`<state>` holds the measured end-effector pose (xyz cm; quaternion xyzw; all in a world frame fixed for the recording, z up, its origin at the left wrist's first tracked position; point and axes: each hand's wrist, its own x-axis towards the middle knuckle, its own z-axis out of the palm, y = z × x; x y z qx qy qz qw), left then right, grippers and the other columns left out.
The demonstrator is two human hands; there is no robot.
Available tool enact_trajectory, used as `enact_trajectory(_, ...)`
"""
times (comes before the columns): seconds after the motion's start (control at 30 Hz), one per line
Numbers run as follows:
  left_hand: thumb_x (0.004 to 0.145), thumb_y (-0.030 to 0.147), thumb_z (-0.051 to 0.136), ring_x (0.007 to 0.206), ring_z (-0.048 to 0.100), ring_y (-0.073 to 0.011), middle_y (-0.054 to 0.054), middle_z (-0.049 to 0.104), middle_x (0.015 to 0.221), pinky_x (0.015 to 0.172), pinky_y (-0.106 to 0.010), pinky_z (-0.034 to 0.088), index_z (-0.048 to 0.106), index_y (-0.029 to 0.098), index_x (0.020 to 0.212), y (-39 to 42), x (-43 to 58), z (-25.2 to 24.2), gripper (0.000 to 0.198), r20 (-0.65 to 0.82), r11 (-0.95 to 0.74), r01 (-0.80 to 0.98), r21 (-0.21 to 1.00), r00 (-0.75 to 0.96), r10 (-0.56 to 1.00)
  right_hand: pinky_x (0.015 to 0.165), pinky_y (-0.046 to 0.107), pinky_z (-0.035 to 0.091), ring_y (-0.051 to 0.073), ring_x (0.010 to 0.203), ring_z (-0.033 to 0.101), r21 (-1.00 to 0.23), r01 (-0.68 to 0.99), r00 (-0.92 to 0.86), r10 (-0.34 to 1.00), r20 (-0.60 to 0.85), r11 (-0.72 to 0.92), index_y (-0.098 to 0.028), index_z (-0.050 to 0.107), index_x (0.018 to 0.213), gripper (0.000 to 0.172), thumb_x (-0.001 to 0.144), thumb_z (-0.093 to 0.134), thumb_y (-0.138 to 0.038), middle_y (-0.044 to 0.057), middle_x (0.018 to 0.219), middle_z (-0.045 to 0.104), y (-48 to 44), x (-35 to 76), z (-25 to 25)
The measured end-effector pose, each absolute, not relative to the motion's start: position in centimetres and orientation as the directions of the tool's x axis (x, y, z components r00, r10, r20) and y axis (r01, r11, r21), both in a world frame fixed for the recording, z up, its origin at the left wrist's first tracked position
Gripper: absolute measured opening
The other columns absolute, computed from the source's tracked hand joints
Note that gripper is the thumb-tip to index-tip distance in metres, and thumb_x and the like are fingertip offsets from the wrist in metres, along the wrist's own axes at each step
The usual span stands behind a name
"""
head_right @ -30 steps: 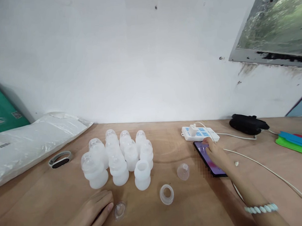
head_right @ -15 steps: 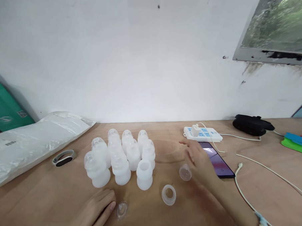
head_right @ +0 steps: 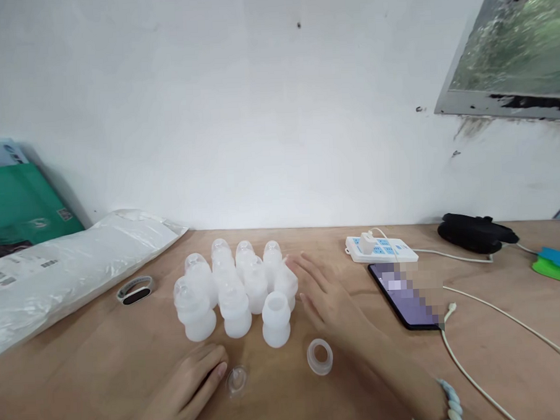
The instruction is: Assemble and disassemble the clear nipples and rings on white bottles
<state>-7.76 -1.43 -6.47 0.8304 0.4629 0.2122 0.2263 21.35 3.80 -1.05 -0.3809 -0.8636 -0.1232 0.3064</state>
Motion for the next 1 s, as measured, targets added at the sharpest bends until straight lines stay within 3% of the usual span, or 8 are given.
enact_trajectory(0.1, 0.102, 0.034, 0.028, 0.072, 0.056, -0.0177, -0.001, 0.061, 0.077, 0.067, -0.029, 0.044, 0.046, 0.021, 0.072, -1.5, -7.7, -6.1, 0.037, 0.127, -0.460, 0.667, 0.587, 0.485, 0.865, 0.099, 0.051, 0.051, 0.029, 0.119, 0.058, -0.126, 0.774, -0.392, 0.626, 0.674, 0.621, -0.025, 0.041, 0.144, 0.046, 0.098, 0.044, -0.025, 0.015, 0.130, 0.054, 3.5, 21.8, -1.4)
enact_trajectory(0.23, 0.102, 0.035, 0.027, 0.074, 0.058, -0.0186, -0.002, 0.062, 0.077, 0.069, -0.029, 0.045, 0.047, 0.021, 0.073, -1.5, -7.5, -5.6, 0.038, 0.120, -0.460, 0.674, 0.578, 0.487, 0.865, 0.089, 0.046, 0.056, 0.027, 0.110, 0.060, -0.312, 0.758, -0.241, 0.690, 0.682, 0.573, -0.026, 0.059, 0.122, 0.027, 0.098, 0.047, -0.031, 0.011, 0.121, 0.053, 3.3, 22.7, -2.4)
enact_trajectory(0.4, 0.103, 0.036, 0.026, 0.074, 0.060, -0.0188, -0.002, 0.062, 0.077, 0.069, -0.029, 0.046, 0.047, 0.021, 0.073, -1.6, -7.5, -5.3, 0.039, 0.109, -0.456, 0.696, 0.555, 0.482, 0.870, 0.087, 0.047, 0.053, 0.028, 0.105, 0.059, -0.397, 0.739, -0.160, 0.714, 0.682, 0.545, -0.026, 0.059, 0.116, 0.023, 0.097, 0.049, -0.032, 0.010, 0.118, 0.059, 3.3, 24.0, -3.1)
enact_trajectory(0.53, 0.102, 0.036, 0.030, 0.072, 0.059, -0.0178, -0.001, 0.062, 0.076, 0.067, -0.028, 0.046, 0.049, 0.021, 0.078, -1.7, -7.5, -5.2, 0.035, 0.200, -0.477, 0.644, 0.598, 0.456, 0.867, 0.076, 0.043, 0.053, 0.027, 0.094, 0.057, -0.515, 0.715, 0.168, 0.600, 0.782, 0.473, -0.024, 0.058, 0.109, 0.023, 0.092, 0.056, -0.039, 0.011, 0.110, 0.056, 2.5, 24.5, -1.6)
enact_trajectory(0.63, 0.101, 0.039, 0.034, 0.075, 0.059, -0.0187, -0.003, 0.062, 0.082, 0.071, -0.029, 0.049, 0.054, 0.022, 0.090, -2.3, -7.5, -5.3, 0.028, 0.346, -0.508, 0.542, 0.670, 0.378, 0.859, 0.063, 0.035, 0.052, 0.022, 0.080, 0.057, -0.653, 0.491, 0.384, 0.530, 0.756, 0.577, -0.025, 0.054, 0.107, 0.025, 0.090, 0.059, -0.043, 0.008, 0.103, 0.053, 0.9, 23.8, 0.0)
enact_trajectory(0.73, 0.100, 0.051, 0.033, 0.088, 0.061, -0.0227, -0.007, 0.064, 0.094, 0.081, -0.034, 0.052, 0.055, 0.024, 0.110, -3.3, -7.3, -5.6, 0.036, 0.394, -0.468, 0.400, 0.788, 0.256, 0.883, 0.052, 0.028, 0.048, 0.015, 0.062, 0.055, -0.755, 0.216, 0.235, 0.718, 0.655, 0.618, -0.027, 0.057, 0.103, 0.024, 0.091, 0.059, -0.048, 0.003, 0.092, 0.056, -1.1, 22.1, 0.7)
enact_trajectory(0.87, 0.090, 0.077, 0.014, 0.091, 0.066, -0.0285, -0.010, 0.066, 0.101, 0.080, -0.040, 0.056, 0.045, 0.027, 0.132, -4.4, -7.2, -6.6, 0.073, 0.353, -0.414, 0.174, 0.893, 0.299, 0.887, 0.052, 0.025, 0.047, 0.016, 0.067, 0.057, -0.825, 0.092, -0.122, 0.828, 0.547, 0.558, -0.025, 0.060, 0.094, 0.031, 0.085, 0.065, -0.054, 0.001, 0.084, 0.058, -3.1, 19.0, -0.5)
enact_trajectory(1.0, 0.068, 0.082, 0.059, 0.096, 0.066, -0.0322, -0.010, 0.067, 0.113, 0.078, -0.039, 0.057, 0.054, 0.029, 0.125, -4.7, -6.9, -7.1, 0.078, 0.412, -0.519, 0.219, 0.826, 0.393, 0.822, 0.048, 0.022, 0.041, 0.012, 0.056, 0.048, -0.806, 0.134, -0.164, 0.815, 0.556, 0.577, -0.022, 0.051, 0.082, 0.030, 0.085, 0.063, -0.049, -0.003, 0.070, 0.050, -3.9, 16.8, -2.1)
